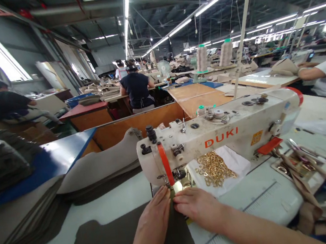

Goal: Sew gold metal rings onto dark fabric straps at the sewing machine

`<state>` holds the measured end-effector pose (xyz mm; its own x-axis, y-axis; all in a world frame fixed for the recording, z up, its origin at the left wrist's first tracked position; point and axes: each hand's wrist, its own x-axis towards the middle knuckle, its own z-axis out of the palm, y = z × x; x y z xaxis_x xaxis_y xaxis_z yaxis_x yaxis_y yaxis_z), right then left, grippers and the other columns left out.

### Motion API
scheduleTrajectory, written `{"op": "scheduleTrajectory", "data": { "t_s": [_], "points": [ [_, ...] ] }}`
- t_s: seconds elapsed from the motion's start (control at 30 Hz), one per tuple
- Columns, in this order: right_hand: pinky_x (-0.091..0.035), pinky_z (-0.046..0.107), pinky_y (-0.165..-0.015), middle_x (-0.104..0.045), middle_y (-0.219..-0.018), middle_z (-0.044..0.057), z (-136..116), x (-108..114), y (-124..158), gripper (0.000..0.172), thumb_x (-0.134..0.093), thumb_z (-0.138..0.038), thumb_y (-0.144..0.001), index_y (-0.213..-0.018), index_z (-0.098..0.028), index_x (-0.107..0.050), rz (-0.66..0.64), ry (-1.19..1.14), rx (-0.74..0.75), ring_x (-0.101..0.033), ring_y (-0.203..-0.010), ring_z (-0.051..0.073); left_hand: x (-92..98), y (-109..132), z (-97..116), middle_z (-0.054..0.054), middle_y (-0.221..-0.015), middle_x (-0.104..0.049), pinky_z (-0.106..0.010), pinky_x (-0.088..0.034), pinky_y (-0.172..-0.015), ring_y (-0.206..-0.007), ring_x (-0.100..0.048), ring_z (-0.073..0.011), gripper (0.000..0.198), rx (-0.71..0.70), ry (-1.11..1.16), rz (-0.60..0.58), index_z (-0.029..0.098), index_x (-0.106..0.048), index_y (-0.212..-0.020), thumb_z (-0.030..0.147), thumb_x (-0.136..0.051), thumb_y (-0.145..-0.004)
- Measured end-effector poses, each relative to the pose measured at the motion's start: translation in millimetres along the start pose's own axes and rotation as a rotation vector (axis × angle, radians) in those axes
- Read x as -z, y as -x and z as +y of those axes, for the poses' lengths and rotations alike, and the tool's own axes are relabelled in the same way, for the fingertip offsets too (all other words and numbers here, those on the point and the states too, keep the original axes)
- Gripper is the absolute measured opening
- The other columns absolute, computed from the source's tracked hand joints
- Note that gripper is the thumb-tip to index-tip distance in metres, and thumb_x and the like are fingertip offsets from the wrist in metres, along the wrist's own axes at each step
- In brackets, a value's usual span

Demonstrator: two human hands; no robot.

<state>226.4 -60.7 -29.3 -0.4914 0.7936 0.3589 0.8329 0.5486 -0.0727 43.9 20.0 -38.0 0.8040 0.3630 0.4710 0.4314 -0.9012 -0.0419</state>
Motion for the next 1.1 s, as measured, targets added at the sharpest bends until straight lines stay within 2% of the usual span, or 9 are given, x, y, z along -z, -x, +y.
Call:
{"op": "scheduleTrajectory", "data": {
  "t_s": [0.37, 0.53, 0.73, 0.9, 1.0, 1.1],
  "points": [
    [-0.043, 0.025, -0.096, -0.067, -0.100, 0.006, 4, -3, -4, 0.008, -0.056, -0.014, -0.089, -0.093, -0.012, -0.062, -0.012, -0.014, 0.013, -0.059, -0.101, 0.016, 5.9, -10, 0, -0.009, -0.106, -0.074, -0.027, -0.056, -0.088, -0.101, -0.068, -0.0186, 0.039, -0.061, -0.135, -0.012, 0.013, -0.070, -0.102, 0.009, -0.034, -0.087],
    [-0.044, 0.025, -0.096, -0.068, -0.100, 0.006, 3, -4, -5, 0.007, -0.056, -0.014, -0.089, -0.092, -0.013, -0.063, -0.004, -0.011, 0.013, -0.060, -0.099, 0.016, 3.8, -9, 0, -0.008, -0.110, -0.072, -0.029, -0.053, -0.094, -0.106, -0.065, -0.0187, 0.039, -0.029, -0.075, -0.036, 0.015, -0.068, -0.105, 0.008, -0.036, -0.086],
    [-0.043, 0.025, -0.097, -0.068, -0.102, 0.006, 2, 1, -5, 0.008, -0.056, -0.014, -0.089, -0.093, -0.013, -0.063, -0.022, -0.036, 0.000, -0.059, -0.101, 0.015, 6.1, -10, 4, -0.012, -0.106, -0.073, -0.030, -0.054, -0.091, -0.101, -0.068, -0.0208, 0.037, 0.001, -0.062, -0.012, 0.011, -0.069, -0.103, 0.008, -0.035, -0.088],
    [-0.041, 0.024, -0.099, -0.067, -0.104, 0.007, 4, 2, -6, 0.010, -0.053, -0.014, -0.090, -0.093, -0.013, -0.063, -0.030, -0.035, -0.007, -0.058, -0.104, 0.015, 3.9, -13, 2, -0.010, -0.105, -0.074, -0.031, -0.053, -0.093, -0.103, -0.066, -0.0201, 0.038, -0.002, -0.027, -0.005, 0.013, -0.069, -0.104, 0.007, -0.035, -0.087],
    [-0.043, 0.024, -0.098, -0.068, -0.103, 0.006, 2, 0, -7, 0.010, -0.055, -0.014, -0.090, -0.094, -0.013, -0.063, -0.034, -0.017, 0.003, -0.059, -0.102, 0.015, 4.1, -8, 1, -0.009, -0.106, -0.073, -0.030, -0.053, -0.092, -0.103, -0.067, -0.0196, 0.037, 0.023, -0.051, -0.005, 0.014, -0.069, -0.103, 0.007, -0.036, -0.086],
    [-0.045, 0.025, -0.095, -0.069, -0.101, 0.005, -9, -5, -6, 0.010, -0.056, -0.017, -0.089, -0.096, -0.014, -0.063, -0.029, -0.006, 0.071, -0.060, -0.100, 0.016, 11.2, 10, 2, -0.007, -0.109, -0.073, -0.027, -0.054, -0.091, -0.103, -0.067, -0.0180, 0.036, 0.037, -0.042, -0.006, 0.017, -0.068, -0.105, 0.007, -0.040, -0.085]
  ]
}}
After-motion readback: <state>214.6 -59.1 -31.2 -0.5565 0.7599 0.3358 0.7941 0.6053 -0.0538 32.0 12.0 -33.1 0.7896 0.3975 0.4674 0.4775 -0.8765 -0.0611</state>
